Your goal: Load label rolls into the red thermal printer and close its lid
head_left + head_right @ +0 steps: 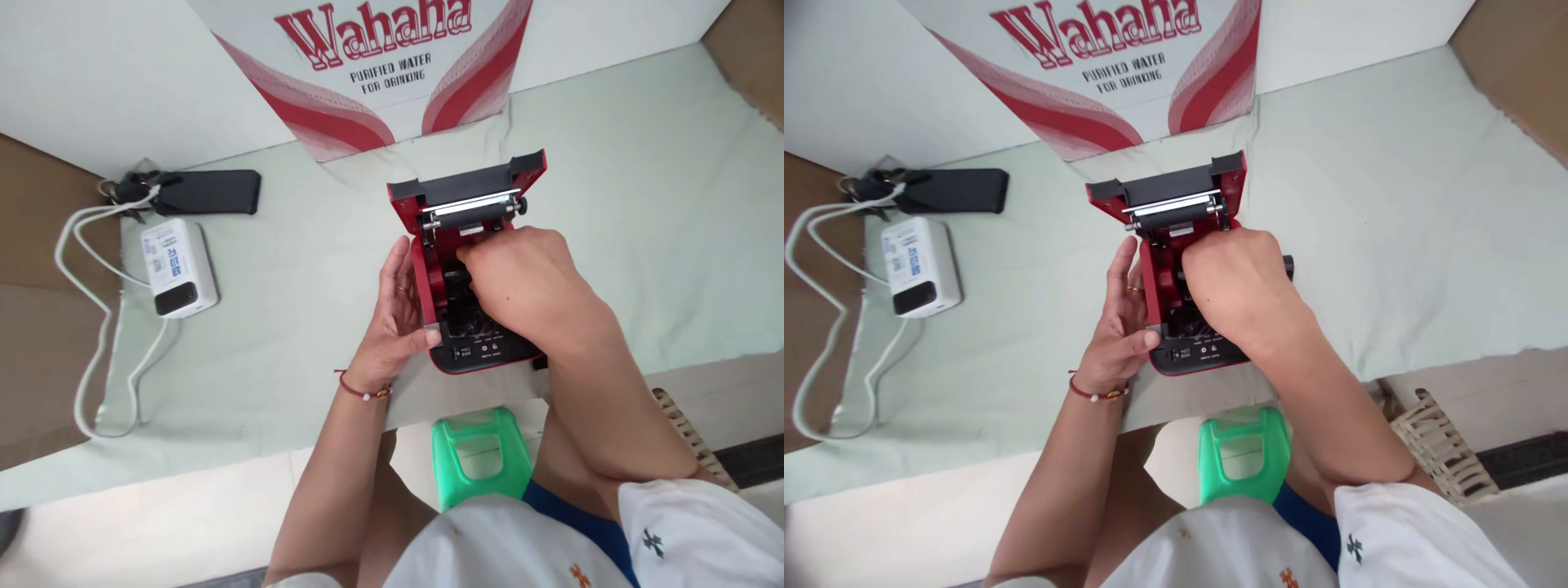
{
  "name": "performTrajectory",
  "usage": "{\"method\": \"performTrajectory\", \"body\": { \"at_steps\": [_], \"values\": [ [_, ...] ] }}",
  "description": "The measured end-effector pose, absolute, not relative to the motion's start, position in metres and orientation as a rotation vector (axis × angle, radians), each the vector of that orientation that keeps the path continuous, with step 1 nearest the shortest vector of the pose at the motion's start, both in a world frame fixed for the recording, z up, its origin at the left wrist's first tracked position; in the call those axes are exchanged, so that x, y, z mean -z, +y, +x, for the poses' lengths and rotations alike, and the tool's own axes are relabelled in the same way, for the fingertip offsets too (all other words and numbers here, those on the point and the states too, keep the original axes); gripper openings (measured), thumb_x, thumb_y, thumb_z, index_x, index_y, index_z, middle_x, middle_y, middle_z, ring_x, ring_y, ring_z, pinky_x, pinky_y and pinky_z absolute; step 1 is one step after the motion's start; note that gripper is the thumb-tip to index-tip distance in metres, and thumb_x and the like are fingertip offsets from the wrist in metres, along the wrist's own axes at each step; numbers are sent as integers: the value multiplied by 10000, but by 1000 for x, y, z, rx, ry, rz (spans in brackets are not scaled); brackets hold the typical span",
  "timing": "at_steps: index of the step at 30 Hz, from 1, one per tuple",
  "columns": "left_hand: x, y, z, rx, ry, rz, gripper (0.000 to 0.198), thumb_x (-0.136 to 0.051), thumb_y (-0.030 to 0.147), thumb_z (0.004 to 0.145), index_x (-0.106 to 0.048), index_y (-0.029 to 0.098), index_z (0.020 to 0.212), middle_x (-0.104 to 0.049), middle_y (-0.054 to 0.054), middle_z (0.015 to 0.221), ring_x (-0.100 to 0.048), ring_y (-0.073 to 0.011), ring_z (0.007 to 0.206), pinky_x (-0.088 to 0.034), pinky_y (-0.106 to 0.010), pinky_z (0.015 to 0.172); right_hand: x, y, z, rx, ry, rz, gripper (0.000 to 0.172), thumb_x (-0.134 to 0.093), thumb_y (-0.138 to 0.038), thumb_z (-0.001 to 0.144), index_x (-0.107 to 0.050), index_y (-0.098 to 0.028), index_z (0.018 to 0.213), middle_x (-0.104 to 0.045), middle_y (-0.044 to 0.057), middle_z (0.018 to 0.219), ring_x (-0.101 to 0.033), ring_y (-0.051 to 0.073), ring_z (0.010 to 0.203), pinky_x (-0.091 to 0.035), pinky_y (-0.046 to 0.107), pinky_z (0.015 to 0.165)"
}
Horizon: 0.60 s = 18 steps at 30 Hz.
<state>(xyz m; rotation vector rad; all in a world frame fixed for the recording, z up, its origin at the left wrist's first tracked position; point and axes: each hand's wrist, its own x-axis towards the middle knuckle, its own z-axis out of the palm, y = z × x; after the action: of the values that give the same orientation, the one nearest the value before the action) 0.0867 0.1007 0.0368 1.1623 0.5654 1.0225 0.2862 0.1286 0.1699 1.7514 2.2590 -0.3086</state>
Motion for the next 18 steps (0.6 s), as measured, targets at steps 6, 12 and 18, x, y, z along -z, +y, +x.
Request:
{"method": "performTrajectory", "body": {
  "at_steps": [6,12,18],
  "values": [
    [-34,100,89,-1073,551,1127,1027,-986,512,883,-441,506,1753,-332,-1,1939,-202,-367,1852,-258,-603,1506,-167,128,303,425,2373,1774,385,-627,-169,1013,-798,-246,1350,-846,140,1299,-792,329,1012,-483,377,733],
    [-45,101,96,-1191,680,918,660,-818,656,981,-688,378,1565,-590,-61,1779,-442,-366,1748,-380,-539,1450,-175,123,338,948,2729,1594,365,-702,-248,1009,-802,-253,1360,-827,98,1333,-776,300,1144,-575,395,958],
    [-51,115,102,-1316,898,693,403,-853,489,904,-830,271,1243,-822,-98,1347,-760,-273,1298,-643,-383,1115,-205,112,394,1340,2692,1546,368,-640,-430,1078,-793,-321,1395,-834,50,1213,-730,230,841,-566,369,739]
  ]
}}
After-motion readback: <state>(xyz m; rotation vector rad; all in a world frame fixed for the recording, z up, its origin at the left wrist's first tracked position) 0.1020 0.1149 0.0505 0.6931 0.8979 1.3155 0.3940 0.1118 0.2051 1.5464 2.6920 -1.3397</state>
